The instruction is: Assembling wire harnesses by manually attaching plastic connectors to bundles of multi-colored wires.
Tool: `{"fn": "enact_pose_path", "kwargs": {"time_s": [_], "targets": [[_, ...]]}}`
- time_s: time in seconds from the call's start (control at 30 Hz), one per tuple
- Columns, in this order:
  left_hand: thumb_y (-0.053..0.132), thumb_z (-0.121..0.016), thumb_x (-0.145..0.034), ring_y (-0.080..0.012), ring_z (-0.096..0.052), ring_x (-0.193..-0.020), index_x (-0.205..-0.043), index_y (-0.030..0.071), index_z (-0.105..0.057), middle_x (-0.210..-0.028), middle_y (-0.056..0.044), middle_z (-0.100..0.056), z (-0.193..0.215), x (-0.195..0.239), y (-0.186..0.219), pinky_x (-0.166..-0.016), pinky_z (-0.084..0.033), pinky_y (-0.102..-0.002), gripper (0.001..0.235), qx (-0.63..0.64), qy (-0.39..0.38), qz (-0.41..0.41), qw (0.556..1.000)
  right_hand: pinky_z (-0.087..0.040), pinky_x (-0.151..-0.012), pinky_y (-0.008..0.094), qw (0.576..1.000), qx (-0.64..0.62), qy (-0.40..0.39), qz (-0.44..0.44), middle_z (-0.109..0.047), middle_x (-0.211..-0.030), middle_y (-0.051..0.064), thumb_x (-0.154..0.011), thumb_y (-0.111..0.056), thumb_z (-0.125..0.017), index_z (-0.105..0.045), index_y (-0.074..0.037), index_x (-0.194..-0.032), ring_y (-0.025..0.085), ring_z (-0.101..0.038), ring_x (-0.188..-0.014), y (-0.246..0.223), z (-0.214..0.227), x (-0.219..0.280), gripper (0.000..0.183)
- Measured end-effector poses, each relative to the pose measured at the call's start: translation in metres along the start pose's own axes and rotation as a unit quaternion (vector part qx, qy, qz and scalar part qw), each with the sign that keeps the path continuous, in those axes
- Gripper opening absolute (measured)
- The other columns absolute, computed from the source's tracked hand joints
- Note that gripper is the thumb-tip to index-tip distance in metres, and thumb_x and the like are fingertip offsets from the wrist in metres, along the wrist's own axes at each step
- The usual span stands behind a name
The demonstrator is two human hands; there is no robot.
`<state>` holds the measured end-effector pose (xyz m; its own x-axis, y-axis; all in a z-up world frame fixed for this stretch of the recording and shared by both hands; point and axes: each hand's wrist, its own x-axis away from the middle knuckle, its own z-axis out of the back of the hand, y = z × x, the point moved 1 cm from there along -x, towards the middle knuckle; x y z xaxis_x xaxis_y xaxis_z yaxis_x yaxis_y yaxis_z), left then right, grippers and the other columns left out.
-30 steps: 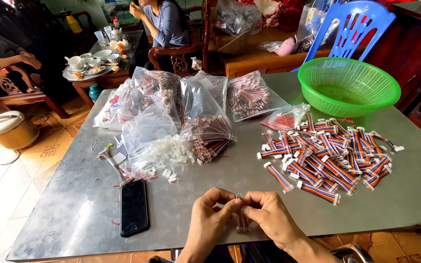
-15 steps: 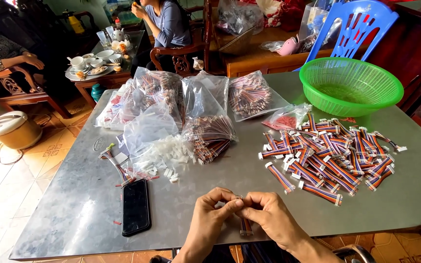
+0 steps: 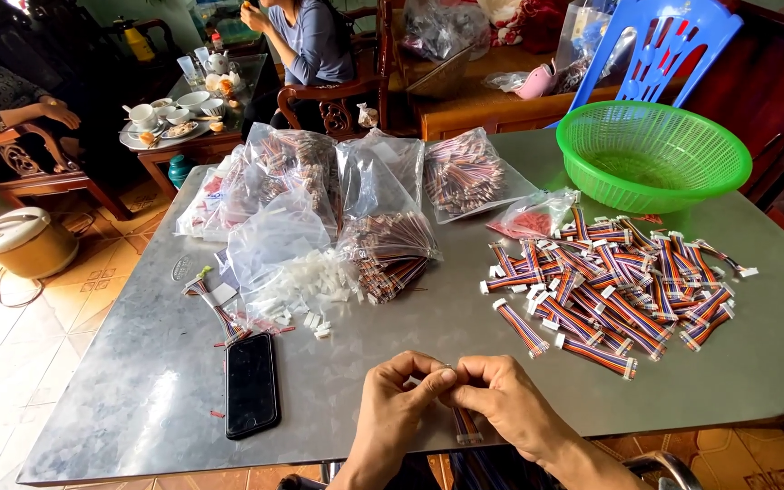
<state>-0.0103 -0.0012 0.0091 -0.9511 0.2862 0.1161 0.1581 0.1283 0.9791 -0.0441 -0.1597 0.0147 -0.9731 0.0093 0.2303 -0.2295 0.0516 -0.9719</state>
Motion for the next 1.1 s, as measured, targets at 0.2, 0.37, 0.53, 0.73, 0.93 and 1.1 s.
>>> {"fn": "enact_pose_path", "kwargs": {"time_s": [0.2,0.37,0.53,0.73,0.93,1.1], "targets": [[0.010,-0.082,-0.087,-0.0099,-0.053,-0.058,-0.076,0.004,-0.071,-0.068,-0.005,-0.068,0.004,-0.003,-0.002,-0.061,-0.042,-0.025,0.017,0.101,0.000,0.007,0.995,-0.039,-0.047,0.029,0.987,0.129,0.050,0.084,-0.054,-0.056,0.002,-0.089,-0.008,-0.076,-0.067,-0.006,-0.067,0.011,-0.046,-0.051,0.006,0.001,-0.002,0.024],[0.010,-0.080,-0.089,-0.0102,-0.047,-0.059,-0.074,0.007,-0.068,-0.064,-0.003,-0.057,-0.003,-0.007,-0.022,-0.062,-0.038,-0.025,0.020,0.188,0.083,0.008,0.979,-0.050,-0.063,0.026,0.990,0.046,0.090,0.096,-0.077,-0.072,0.004,-0.089,-0.016,-0.078,-0.084,-0.001,-0.079,0.010,-0.061,-0.069,-0.003,-0.020,0.000,0.019],[0.009,-0.080,-0.090,-0.0120,-0.049,-0.056,-0.071,0.006,-0.064,-0.063,-0.004,-0.058,0.008,-0.009,-0.018,-0.059,-0.040,-0.026,0.025,0.233,0.083,0.034,0.968,-0.050,-0.063,0.028,0.993,-0.061,0.093,0.047,-0.072,-0.070,0.009,-0.090,-0.012,-0.078,-0.084,0.006,-0.083,0.014,-0.059,-0.066,0.010,-0.017,-0.010,0.020],[0.036,-0.080,-0.079,-0.0155,-0.069,-0.086,-0.100,0.027,-0.075,-0.104,0.003,-0.069,0.093,-0.037,0.008,-0.077,-0.053,-0.035,0.024,-0.462,0.192,-0.072,0.863,-0.049,-0.064,0.031,0.991,-0.071,0.101,0.046,-0.075,-0.074,0.017,-0.087,-0.001,-0.075,-0.078,0.010,-0.076,0.021,-0.059,-0.066,0.027,0.016,-0.033,0.016],[0.035,-0.065,-0.087,-0.0196,-0.067,-0.096,-0.104,0.021,-0.074,-0.114,0.004,-0.068,0.117,-0.048,0.008,-0.078,-0.053,-0.040,0.023,-0.477,0.257,-0.026,0.840,-0.050,-0.063,0.030,0.995,-0.053,0.073,0.046,-0.074,-0.074,0.017,-0.086,-0.001,-0.075,-0.077,0.010,-0.075,0.021,-0.059,-0.062,0.022,0.010,-0.031,0.016],[0.035,-0.064,-0.094,-0.0254,-0.064,-0.101,-0.100,0.020,-0.067,-0.102,-0.001,-0.070,0.111,-0.047,-0.001,-0.083,-0.051,-0.042,0.017,-0.524,0.231,-0.039,0.819,-0.052,-0.063,0.030,0.996,-0.050,0.068,0.030,-0.073,-0.074,0.015,-0.087,-0.004,-0.075,-0.077,0.008,-0.074,0.019,-0.064,-0.071,0.022,0.013,-0.030,0.017]]}}
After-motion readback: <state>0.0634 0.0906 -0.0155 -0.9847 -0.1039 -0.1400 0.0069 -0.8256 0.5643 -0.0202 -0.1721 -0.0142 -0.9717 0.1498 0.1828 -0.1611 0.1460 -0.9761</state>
